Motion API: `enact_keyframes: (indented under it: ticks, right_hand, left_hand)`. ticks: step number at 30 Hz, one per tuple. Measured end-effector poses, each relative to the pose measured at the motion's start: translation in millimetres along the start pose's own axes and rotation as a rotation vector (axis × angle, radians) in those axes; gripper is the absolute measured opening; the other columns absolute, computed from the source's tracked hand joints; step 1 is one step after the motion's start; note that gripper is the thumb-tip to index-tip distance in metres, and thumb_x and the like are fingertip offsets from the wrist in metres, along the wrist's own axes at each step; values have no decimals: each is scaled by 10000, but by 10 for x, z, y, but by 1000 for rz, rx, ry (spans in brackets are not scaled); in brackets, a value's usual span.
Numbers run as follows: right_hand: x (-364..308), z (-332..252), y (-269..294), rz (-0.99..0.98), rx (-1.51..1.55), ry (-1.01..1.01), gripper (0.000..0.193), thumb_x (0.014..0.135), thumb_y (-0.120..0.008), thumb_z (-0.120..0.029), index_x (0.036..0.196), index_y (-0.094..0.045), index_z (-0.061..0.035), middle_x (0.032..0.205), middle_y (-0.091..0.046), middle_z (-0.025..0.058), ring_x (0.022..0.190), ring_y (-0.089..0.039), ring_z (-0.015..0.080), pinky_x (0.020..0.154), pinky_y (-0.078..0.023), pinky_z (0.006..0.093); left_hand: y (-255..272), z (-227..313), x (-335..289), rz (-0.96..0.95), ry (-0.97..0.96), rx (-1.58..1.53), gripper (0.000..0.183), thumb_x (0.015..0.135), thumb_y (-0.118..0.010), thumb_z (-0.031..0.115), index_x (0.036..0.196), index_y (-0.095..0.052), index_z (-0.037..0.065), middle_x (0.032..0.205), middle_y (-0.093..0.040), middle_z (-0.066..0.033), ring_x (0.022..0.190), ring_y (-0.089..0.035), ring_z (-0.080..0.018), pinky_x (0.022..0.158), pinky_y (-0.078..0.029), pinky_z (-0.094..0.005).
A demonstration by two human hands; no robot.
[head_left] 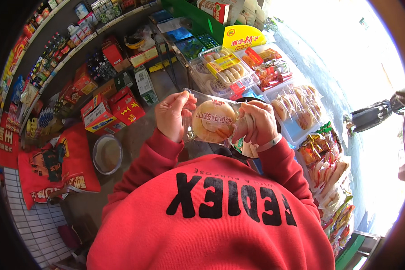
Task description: The person repeatedly picks up individually wrapped bread rolls from a display tray, turns them over to inspect the packaging, and places them back in the same tray. The action is repetitive and does not result in a visible final arrangement or destination change.
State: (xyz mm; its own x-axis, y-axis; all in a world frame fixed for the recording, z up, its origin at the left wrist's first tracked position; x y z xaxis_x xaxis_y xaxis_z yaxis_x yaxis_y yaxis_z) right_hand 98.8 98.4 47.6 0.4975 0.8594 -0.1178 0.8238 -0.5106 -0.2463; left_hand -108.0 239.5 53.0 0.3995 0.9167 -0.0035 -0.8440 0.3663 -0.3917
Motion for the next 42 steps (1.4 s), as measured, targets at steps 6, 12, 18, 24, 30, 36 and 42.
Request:
enact_keyframes:
  ticks: [6, 12, 18, 24, 30, 36, 42]
  right_hand:
    - [-172, 54, -95, -252, 76, -214, 210, 885, -615, -137, 957, -706, 38, 988, -719, 150, 647, -647, 154, 567, -533, 268]
    - [-301, 108, -256, -473, -71, -239, 223, 890, -676, -168, 995, -702, 27, 833, -685, 110, 695, -644, 142, 629, -505, 252]
    - [-233, 149, -222, -345, -75, -189, 201, 957, -634, -136, 869, -682, 37, 452, -497, 5, 291, -390, 70, 312, -267, 221]
    - [-178, -13, -42, -190, -121, 1, 130, 932, -638, -89, 933, -711, 18, 496, -543, 18, 317, -438, 61, 308, -282, 209]
    - [-234, -357, 190, -29, -273, 164, 108, 933, -648, -85, 908, -708, 2, 543, -591, 14, 359, -469, 38, 329, -290, 191]
    - [-333, -539, 143, 17, -296, 206, 118, 947, -616, -60, 871, -630, 29, 587, -664, 73, 424, -573, 70, 351, -312, 198]
    - [-373, -438, 306, 130, -398, 241, 95, 936, -606, -28, 860, -618, 28, 676, -678, 74, 592, -721, 192, 459, -499, 235]
  left_hand:
    - [109, -3, 193, -12, 81, -154, 169, 984, -618, 196, 907, -700, 70, 826, -709, -20, 687, -644, -86, 586, -485, -217]
    - [119, 71, 329, 23, 82, -208, 142, 973, -640, 193, 913, -701, 79, 849, -725, -23, 743, -665, -91, 627, -519, -226]
    - [-19, 77, 341, 7, 36, -149, 146, 976, -642, 200, 943, -702, 72, 861, -723, -39, 706, -659, -100, 578, -495, -224]
    - [-241, 124, 255, -219, 84, -80, 272, 1019, -585, 289, 1045, -706, 46, 925, -722, -46, 750, -669, -91, 609, -526, -216]
    - [-223, -284, 96, -473, 312, 117, 250, 946, -701, 218, 1118, -697, 36, 898, -723, -42, 738, -674, -93, 595, -530, -214]
    - [-330, -402, 111, -558, 333, 59, 144, 912, -735, 154, 993, -669, 55, 837, -696, -50, 697, -668, -115, 600, -543, -223]
    - [-355, -421, 212, -661, 270, 56, 95, 891, -737, 60, 891, -643, 43, 806, -684, -45, 629, -622, -87, 562, -518, -228]
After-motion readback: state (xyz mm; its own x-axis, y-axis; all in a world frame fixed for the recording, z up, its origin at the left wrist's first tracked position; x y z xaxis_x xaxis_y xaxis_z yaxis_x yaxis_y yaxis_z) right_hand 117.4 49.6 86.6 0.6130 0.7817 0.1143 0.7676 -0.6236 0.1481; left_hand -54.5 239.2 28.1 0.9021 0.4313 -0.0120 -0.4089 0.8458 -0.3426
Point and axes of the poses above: each hand's wrist, its own x-axis towards the middle knuckle, its own y-axis out of the back of the hand, z = x × y, the point moved 7 cm from there along x, towards the middle knuckle
